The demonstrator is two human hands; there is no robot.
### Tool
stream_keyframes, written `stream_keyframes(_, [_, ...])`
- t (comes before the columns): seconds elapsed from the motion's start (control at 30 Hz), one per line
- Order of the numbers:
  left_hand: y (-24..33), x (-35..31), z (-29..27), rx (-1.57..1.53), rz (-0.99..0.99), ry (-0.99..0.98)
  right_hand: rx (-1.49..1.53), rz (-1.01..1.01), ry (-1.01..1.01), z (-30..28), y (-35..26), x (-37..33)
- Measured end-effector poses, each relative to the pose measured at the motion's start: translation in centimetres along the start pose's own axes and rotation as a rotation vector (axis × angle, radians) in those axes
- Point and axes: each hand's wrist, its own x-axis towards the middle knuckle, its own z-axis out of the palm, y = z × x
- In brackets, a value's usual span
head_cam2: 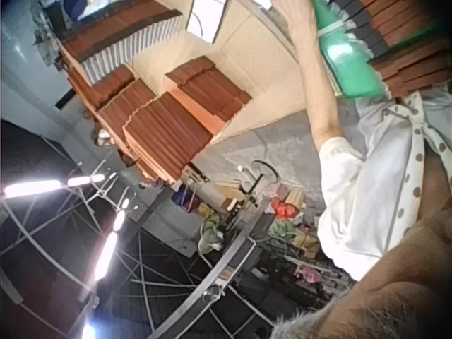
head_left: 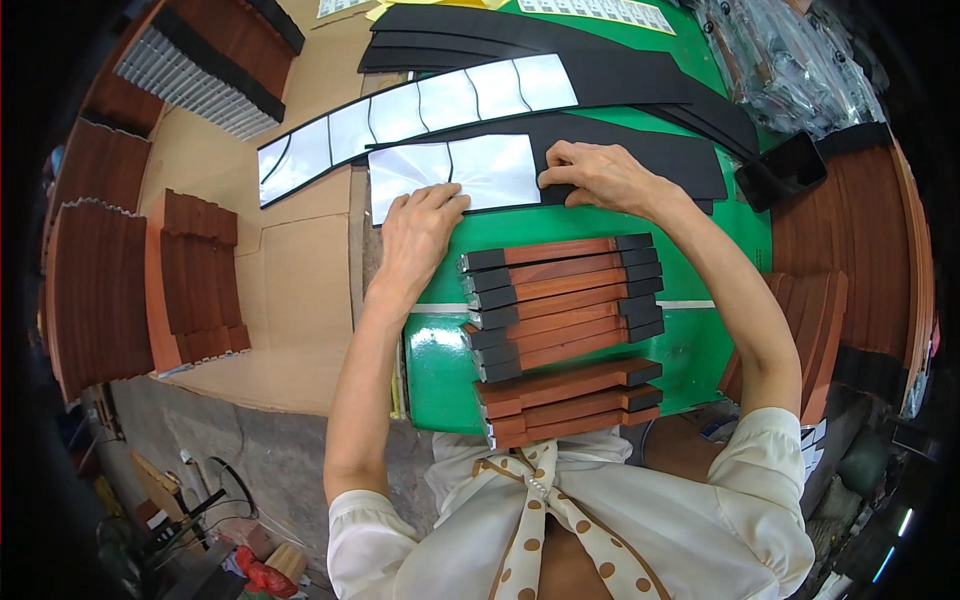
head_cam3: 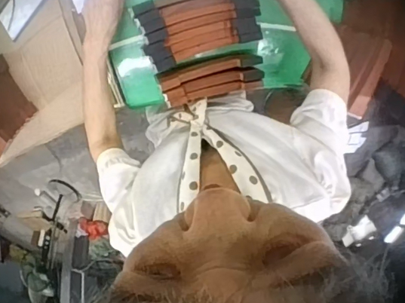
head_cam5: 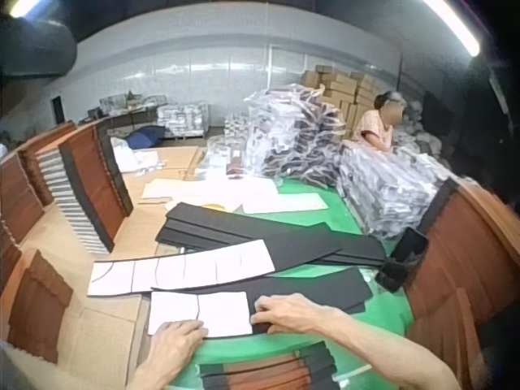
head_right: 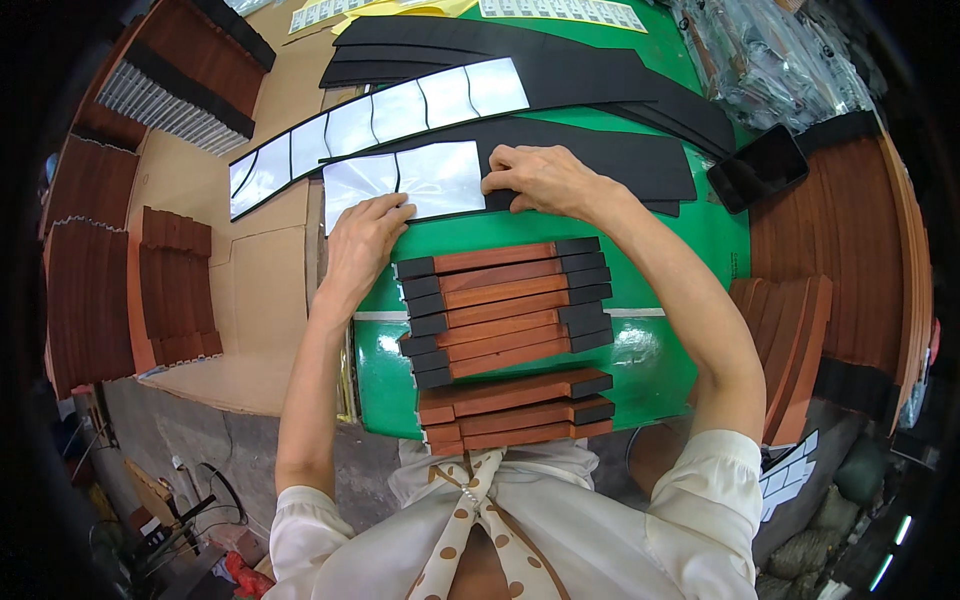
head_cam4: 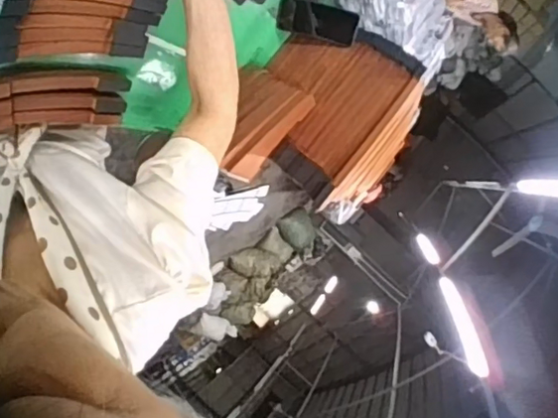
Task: The recorder applies adhesive foam strips to wooden handles or components at a workstation.
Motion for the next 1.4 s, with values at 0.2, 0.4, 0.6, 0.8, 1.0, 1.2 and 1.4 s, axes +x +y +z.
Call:
stream_keyframes(0.2, [0.2,0.0,0.1,0.032,-0.003,0.017,-0.138,-0.049,-0.075,-0.2,-0.2,0.7])
stream_keyframes(0.4, [0.6,0.1,0.0,0.012,-0.037,0.001,-0.089,-0.077,-0.152,-1.1,-0.3,1.2])
stream_keyframes(0.6, [0.5,-0.2,0.2,0.046,-0.034,0.017,-0.01,0.077,-0.183,-1.0,-0.2,-0.2])
stream_keyframes(0.8, [0.5,-0.5,0.3,0.051,-0.039,-0.007,0.031,0.003,0.029,0.7,-0.4,-0.5])
stream_keyframes(1.0, [0.5,-0.1,0.5,0.028,-0.025,-0.011,0.407,0.075,0.105,-0.3,0.9,-1.7])
stream_keyframes(1.2, [0.0,0.8,-0.4,-0.177,-0.111,-0.163,1.044,0.267,0.669,-2.4,-0.6,-5.5])
stream_keyframes(1.4, [-0.2,0.4,-0.2,-0.017,-0.07,-0.231,1.122,0.496,0.988,-1.2,-1.3,-7.7])
